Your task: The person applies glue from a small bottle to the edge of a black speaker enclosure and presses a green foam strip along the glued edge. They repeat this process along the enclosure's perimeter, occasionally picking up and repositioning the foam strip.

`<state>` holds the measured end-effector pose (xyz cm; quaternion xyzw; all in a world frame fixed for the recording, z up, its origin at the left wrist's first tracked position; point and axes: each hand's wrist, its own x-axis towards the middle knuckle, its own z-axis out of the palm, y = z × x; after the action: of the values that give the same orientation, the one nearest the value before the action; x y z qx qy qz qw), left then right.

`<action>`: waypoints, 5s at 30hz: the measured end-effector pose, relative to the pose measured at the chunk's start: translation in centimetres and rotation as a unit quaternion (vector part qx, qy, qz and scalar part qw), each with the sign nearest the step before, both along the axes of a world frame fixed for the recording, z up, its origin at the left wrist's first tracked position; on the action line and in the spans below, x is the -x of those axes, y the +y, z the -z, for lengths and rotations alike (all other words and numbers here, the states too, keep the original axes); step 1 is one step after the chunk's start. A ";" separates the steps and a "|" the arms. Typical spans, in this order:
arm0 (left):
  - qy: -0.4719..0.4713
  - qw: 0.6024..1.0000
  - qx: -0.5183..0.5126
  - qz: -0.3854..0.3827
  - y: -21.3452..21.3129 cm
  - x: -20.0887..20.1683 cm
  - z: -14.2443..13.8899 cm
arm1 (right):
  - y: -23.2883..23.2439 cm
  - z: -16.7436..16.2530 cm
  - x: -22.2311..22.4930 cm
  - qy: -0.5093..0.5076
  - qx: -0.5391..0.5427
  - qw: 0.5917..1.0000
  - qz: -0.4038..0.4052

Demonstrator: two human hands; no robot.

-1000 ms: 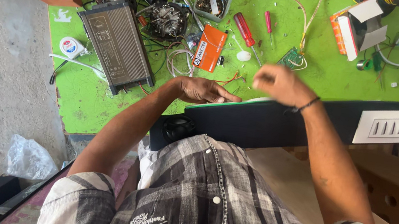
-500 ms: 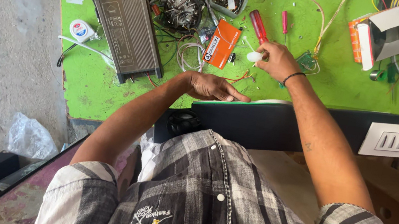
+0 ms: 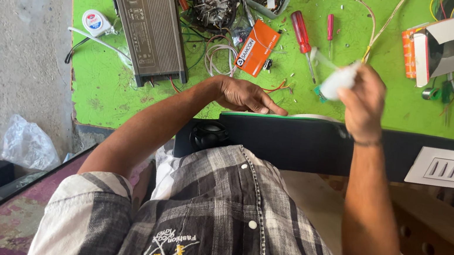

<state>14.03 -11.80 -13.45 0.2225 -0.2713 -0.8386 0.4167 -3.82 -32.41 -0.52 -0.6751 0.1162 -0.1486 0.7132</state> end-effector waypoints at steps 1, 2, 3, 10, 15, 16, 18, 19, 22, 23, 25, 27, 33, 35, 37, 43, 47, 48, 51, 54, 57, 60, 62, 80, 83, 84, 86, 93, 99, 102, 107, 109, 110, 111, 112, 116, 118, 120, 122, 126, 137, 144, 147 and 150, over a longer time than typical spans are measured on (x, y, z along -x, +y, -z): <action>0.003 1.000 -0.005 0.002 0.0 0.0 0.2 | 0.9 -0.6 1.4 -0.032 -0.072 0.997 0.013; 0.005 1.000 -0.009 0.005 0.0 0.0 0.3 | 1.9 -1.2 2.9 -0.065 -0.142 0.987 0.026; -0.017 1.000 0.005 0.002 0.0 0.0 0.5 | 2.8 -1.7 4.3 -0.053 -0.154 0.987 0.003; -0.009 1.000 0.001 0.001 0.2 0.1 1.3 | 10.1 0.3 9.7 0.116 -0.210 0.971 0.012; 0.010 1.000 -0.013 -0.004 0.4 0.1 1.4 | 13.0 1.9 9.5 0.217 -0.016 0.974 0.063; 0.008 1.000 -0.019 -0.004 0.4 0.1 1.4 | 13.4 1.9 9.3 0.221 -0.005 0.973 0.064; -0.011 1.000 -0.016 -0.004 0.4 0.1 1.4 | 13.7 1.8 8.8 0.228 0.020 0.971 0.067; -0.028 1.000 -0.008 -0.005 0.5 0.1 1.3 | 13.9 1.7 8.5 0.224 0.024 0.972 0.071; -0.024 1.000 -0.007 -0.010 0.6 0.2 1.2 | 14.1 1.6 8.0 0.216 0.032 0.973 0.075; -0.014 1.000 -0.010 -0.011 0.6 0.2 1.2 | 14.1 1.7 7.9 0.215 0.032 0.973 0.074; -0.007 1.000 -0.019 -0.013 0.7 0.2 1.3 | 14.2 1.8 7.9 0.224 0.038 0.971 0.074; -0.001 1.000 -0.025 -0.012 0.7 0.3 1.4 | 14.3 2.1 7.9 0.239 0.048 0.967 0.075; 0.004 1.000 -0.028 -0.009 0.8 0.4 1.5 | 14.4 2.7 8.0 0.233 0.068 0.965 0.096; 0.001 1.000 -0.028 -0.010 0.8 0.4 1.4 | 14.3 2.7 7.9 0.233 0.068 0.966 0.093; 0.000 1.000 -0.025 -0.011 0.8 0.3 1.3 | 14.3 2.7 7.9 0.234 0.066 0.966 0.092; 0.003 1.000 -0.025 -0.013 0.9 0.3 0.8 | 14.3 2.7 7.6 0.251 0.087 0.960 0.094; -0.006 1.000 -0.024 -0.013 0.8 0.2 0.7 | 14.2 2.4 7.3 0.250 0.104 0.958 0.092; -0.004 1.000 -0.021 -0.014 0.8 0.3 0.7 | 14.2 2.3 7.3 0.249 0.110 0.958 0.089; -0.004 1.000 -0.015 -0.016 0.8 0.3 0.8 | 14.3 2.0 7.0 0.264 0.131 0.950 0.100; -0.009 1.000 -0.019 -0.015 0.8 0.3 0.9 | 14.4 1.8 6.9 0.252 0.126 0.954 0.098; -0.003 1.000 -0.017 -0.015 0.8 0.3 1.0 | 14.5 1.7 7.1 0.263 0.150 0.948 0.100; -0.002 1.000 -0.020 -0.014 0.7 0.3 1.2 | 14.1 1.7 7.6 0.209 0.112 0.961 0.140; -0.004 1.000 -0.025 -0.013 0.7 0.3 1.2 | 13.6 1.7 8.0 0.213 0.138 0.958 0.136; -0.022 1.000 -0.006 -0.020 0.9 0.3 1.1 | 14.6 -1.3 5.3 0.157 0.382 0.905 0.104; -0.019 1.000 0.010 -0.023 0.9 0.3 1.1 | 14.7 -1.5 5.0 0.153 0.391 0.902 0.099; -0.015 1.000 0.006 -0.023 0.9 0.3 1.1 | 14.8 -1.5 5.0 0.153 0.393 0.901 0.097; -0.006 1.000 -0.002 -0.021 0.9 0.2 1.1 | 14.8 -1.4 5.0 0.153 0.395 0.900 0.098; -0.019 1.000 0.004 -0.017 0.8 0.1 1.2 | 14.8 -1.2 5.1 0.139 0.435 0.885 0.091; -0.004 1.000 -0.022 -0.020 0.8 0.0 1.2 | 14.2 -1.4 5.5 0.153 0.366 0.907 0.139; -0.006 1.000 -0.016 -0.018 0.8 0.0 1.3 | 14.2 -1.1 5.5 0.161 0.359 0.909 0.140; -0.010 1.000 -0.006 -0.018 0.7 0.0 1.4 | 14.7 -0.5 5.5 0.165 0.375 0.904 0.118; -0.023 1.000 -0.003 -0.020 0.7 0.0 1.5 | 14.7 -0.2 5.6 0.160 0.375 0.906 0.118; -0.029 0.999 -0.002 -0.021 0.7 0.0 1.7 | 14.7 0.0 5.8 0.153 0.375 0.907 0.118; -0.030 0.999 0.000 -0.021 0.7 0.0 1.8 | 14.6 0.2 5.9 0.146 0.376 0.907 0.119; -0.031 0.999 0.001 -0.021 0.7 0.1 1.9 | 14.6 0.4 6.0 0.142 0.356 0.915 0.123; -0.035 0.999 0.004 -0.024 0.7 0.2 2.3 | 14.6 1.5 6.6 0.178 0.265 0.936 0.146; -0.011 1.000 0.003 -0.023 0.7 0.2 2.4 | 14.7 2.1 6.8 0.198 0.209 0.945 0.153; -0.010 1.000 0.007 -0.022 0.7 0.3 2.4 | 14.8 2.6 6.9 0.197 0.150 0.956 0.155; -0.032 0.999 0.018 -0.022 0.8 0.3 2.3 | 14.9 2.9 7.0 0.199 0.147 0.956 0.160; -0.024 0.999 0.002 -0.021 0.8 0.3 2.0 | 14.9 3.2 7.0 0.190 0.146 0.958 0.156; -0.028 0.999 0.019 -0.024 0.9 0.3 1.3 | 14.9 3.4 6.9 0.204 0.126 0.957 0.164; -0.033 0.999 0.018 -0.024 0.9 0.3 1.2 | 14.6 3.1 7.2 0.190 0.125 0.960 0.162; -0.018 0.999 0.015 -0.024 0.9 0.2 1.2 | 14.7 3.1 7.1 0.186 0.115 0.963 0.157; -0.003 1.000 0.005 -0.020 0.8 0.2 1.2 | 14.8 3.2 7.0 0.191 0.148 0.958 0.153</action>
<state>13.88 -10.96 -14.66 0.2277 -0.2723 -0.8283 0.4334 -10.79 -17.58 -3.70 -0.7629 0.3292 -0.1397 0.5386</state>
